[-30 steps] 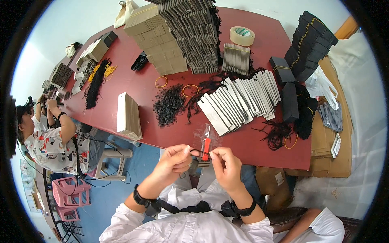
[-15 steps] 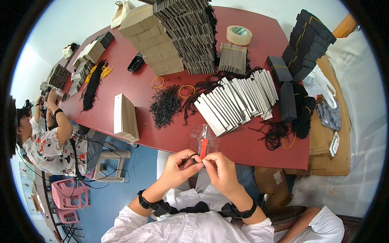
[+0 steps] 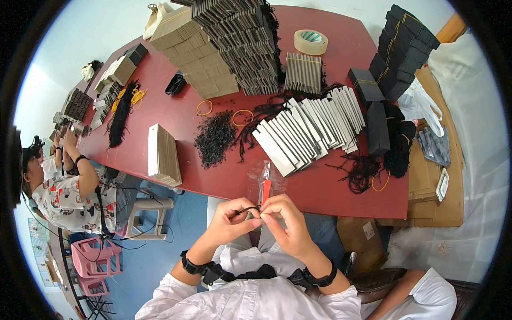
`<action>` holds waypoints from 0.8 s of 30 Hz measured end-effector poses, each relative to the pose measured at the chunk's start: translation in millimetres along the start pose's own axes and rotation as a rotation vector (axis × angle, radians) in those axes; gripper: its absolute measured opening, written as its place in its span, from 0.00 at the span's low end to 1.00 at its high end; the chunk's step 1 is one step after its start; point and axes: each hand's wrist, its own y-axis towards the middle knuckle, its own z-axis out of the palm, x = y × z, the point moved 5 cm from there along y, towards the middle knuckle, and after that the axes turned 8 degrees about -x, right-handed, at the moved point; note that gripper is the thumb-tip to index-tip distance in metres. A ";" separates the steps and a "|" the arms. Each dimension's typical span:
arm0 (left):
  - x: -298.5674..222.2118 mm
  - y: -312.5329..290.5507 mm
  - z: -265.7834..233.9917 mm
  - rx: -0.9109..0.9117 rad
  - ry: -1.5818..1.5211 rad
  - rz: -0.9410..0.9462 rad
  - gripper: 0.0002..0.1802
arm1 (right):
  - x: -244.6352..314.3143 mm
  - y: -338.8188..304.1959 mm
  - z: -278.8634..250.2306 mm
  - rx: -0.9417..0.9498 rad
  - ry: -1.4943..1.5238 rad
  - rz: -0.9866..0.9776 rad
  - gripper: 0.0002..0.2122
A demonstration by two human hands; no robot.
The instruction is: The person picks up a black cord, threads it through a hole in a white tag, and ties the ends together. They then place the finished tag onto a stack on the table.
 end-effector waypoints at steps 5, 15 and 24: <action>-1.6 -2.0 -0.4 -0.017 -0.063 -0.004 0.07 | 3.2 -0.8 1.2 -0.016 -0.141 -0.145 0.03; 0.2 -2.9 6.5 0.111 -0.365 -0.142 0.08 | -7.9 -5.0 6.9 0.018 0.119 0.090 0.04; 20.8 -10.1 20.1 0.232 -0.907 -0.394 0.06 | 3.7 -5.4 6.9 0.032 -0.055 -0.024 0.03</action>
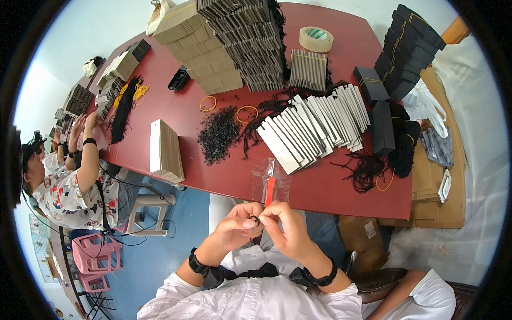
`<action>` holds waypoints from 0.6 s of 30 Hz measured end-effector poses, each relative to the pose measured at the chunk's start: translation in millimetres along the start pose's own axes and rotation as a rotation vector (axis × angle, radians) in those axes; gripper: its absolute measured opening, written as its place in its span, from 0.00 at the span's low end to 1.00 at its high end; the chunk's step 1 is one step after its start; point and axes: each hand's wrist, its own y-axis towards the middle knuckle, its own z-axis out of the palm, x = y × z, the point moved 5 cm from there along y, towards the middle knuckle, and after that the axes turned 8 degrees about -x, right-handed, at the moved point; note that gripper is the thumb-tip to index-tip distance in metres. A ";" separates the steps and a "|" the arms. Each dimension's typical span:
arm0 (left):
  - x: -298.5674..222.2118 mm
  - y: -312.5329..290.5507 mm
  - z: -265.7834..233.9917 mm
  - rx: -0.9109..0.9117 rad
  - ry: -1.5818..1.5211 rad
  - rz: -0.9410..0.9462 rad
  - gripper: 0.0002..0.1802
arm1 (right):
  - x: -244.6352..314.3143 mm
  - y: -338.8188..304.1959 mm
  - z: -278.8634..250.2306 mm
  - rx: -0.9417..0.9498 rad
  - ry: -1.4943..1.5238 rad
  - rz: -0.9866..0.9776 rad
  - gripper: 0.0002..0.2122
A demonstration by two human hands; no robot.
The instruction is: The person picks up a black cord, threads it through a hole in a white tag, and ties the ends together. They then place the finished tag onto a stack on the table.
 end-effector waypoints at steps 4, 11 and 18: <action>-4.5 -0.5 4.4 -0.028 0.092 0.094 0.06 | 9.0 2.2 0.9 -0.078 0.011 0.029 0.04; -12.3 -5.0 10.2 0.007 0.141 0.141 0.06 | 22.0 8.3 -2.5 0.037 -0.185 -0.219 0.09; -13.9 -5.5 13.9 0.003 0.176 0.154 0.05 | 43.2 9.4 -3.2 0.003 -0.407 -0.499 0.11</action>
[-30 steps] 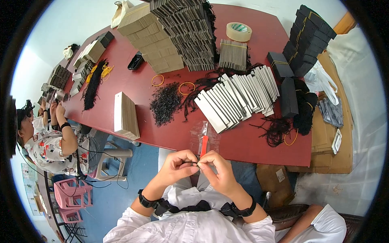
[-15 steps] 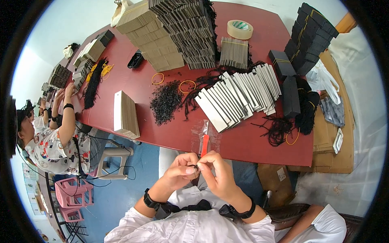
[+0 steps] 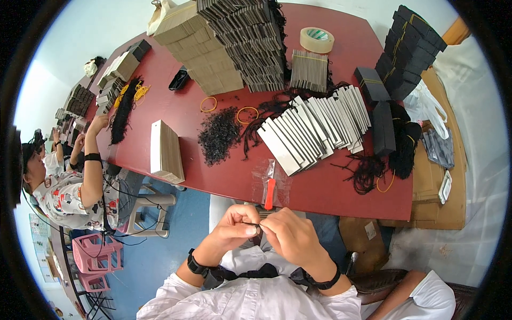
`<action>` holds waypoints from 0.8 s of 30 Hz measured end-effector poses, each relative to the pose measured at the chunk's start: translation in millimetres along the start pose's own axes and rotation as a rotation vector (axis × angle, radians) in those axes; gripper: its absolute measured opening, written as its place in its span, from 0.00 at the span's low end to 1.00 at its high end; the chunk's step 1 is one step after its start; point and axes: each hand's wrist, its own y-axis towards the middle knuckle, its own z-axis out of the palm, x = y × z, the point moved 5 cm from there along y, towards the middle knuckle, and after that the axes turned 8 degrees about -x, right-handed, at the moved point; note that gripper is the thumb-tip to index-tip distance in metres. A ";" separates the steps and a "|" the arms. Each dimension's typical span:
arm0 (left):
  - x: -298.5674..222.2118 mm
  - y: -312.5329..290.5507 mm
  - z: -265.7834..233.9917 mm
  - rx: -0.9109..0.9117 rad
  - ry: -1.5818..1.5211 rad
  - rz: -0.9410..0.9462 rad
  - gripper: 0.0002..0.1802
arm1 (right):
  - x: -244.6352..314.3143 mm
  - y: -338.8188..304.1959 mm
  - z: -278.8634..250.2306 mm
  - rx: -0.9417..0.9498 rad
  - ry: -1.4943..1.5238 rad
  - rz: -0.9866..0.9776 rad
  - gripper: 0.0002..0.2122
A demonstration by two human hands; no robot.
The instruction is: The person picks up a black cord, threads it through a hole in a white tag, and ties the ends together. They then place the finished tag onto a stack on the table.
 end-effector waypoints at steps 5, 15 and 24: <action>-9.8 -3.8 4.6 -0.107 0.195 0.006 0.07 | -3.9 -7.8 -3.6 -0.011 0.247 0.405 0.08; -7.1 -5.6 -4.3 -0.032 0.189 0.010 0.05 | 8.1 12.2 -16.7 0.067 0.000 -0.101 0.15; -5.1 -5.7 -3.8 -0.023 0.201 -0.034 0.04 | 5.8 10.2 -10.5 0.149 -0.042 -0.059 0.14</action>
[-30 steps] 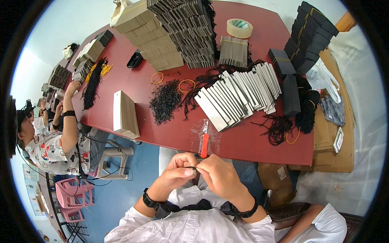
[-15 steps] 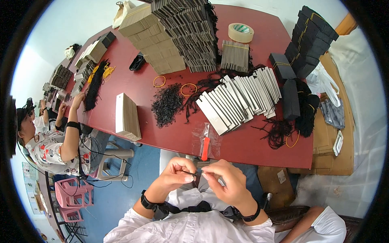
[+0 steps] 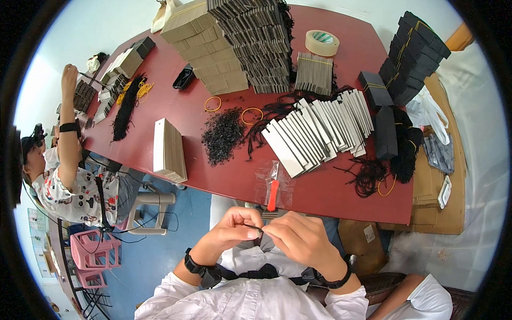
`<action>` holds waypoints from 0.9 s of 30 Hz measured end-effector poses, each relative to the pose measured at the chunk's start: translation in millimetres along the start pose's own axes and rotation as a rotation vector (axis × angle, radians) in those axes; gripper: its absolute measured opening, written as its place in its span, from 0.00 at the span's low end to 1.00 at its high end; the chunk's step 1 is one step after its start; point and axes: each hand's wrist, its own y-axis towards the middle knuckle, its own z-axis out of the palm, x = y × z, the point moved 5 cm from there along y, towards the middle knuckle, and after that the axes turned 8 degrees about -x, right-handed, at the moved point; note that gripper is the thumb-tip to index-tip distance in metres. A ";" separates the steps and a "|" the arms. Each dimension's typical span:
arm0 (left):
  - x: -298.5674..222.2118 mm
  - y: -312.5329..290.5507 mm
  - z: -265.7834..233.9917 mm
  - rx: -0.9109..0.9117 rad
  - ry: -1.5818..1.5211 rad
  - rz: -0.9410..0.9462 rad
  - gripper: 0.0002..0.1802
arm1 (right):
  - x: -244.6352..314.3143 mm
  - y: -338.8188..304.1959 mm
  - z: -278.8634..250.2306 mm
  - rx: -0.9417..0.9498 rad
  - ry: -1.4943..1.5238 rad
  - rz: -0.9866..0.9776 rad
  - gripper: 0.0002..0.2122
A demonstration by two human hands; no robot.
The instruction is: The person picks up a black cord, threads it through a hole in a white tag, and ties the ends together. They then place the finished tag onto a stack on the table.
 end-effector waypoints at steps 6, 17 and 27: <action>-0.8 2.0 -2.1 -0.034 0.079 0.071 0.04 | -2.3 -8.3 2.5 -0.118 -0.025 0.011 0.15; -23.6 -0.3 8.0 -0.235 0.460 0.462 0.06 | -14.6 -20.9 11.6 -0.367 0.266 0.387 0.10; -25.3 -2.8 18.6 -0.469 0.740 0.597 0.06 | -12.5 -16.0 12.7 -0.414 0.010 0.260 0.09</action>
